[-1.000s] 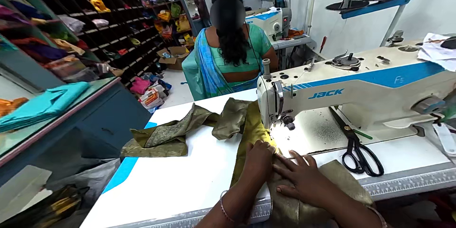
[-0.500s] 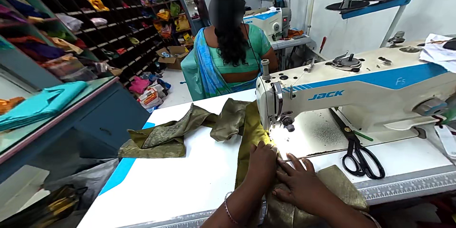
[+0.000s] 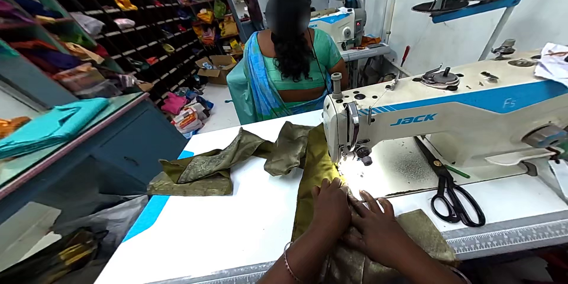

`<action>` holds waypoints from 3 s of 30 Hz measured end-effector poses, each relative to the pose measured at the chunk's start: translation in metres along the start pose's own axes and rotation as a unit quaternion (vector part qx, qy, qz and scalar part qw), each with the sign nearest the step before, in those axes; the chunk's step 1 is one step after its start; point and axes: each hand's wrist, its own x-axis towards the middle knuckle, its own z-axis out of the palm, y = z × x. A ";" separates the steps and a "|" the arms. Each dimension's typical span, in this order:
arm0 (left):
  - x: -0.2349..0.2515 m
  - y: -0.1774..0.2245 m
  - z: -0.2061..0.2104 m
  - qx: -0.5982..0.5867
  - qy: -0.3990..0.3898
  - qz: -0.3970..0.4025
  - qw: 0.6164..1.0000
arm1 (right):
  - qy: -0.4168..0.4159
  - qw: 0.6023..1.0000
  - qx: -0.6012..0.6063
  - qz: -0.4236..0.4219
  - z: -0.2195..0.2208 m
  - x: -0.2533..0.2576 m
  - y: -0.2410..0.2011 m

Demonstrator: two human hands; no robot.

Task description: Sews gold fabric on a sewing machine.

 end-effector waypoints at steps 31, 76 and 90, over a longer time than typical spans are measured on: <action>0.009 -0.006 -0.008 0.056 0.015 0.042 0.997 | 0.059 0.998 0.005 -0.026 0.009 -0.003 0.014; -0.001 -0.011 -0.013 0.076 0.005 0.080 0.994 | 0.042 0.999 0.013 -0.020 0.008 -0.003 0.006; 0.013 -0.014 -0.012 -0.005 -0.006 0.049 0.999 | 0.036 0.999 0.026 -0.008 -0.005 0.004 0.005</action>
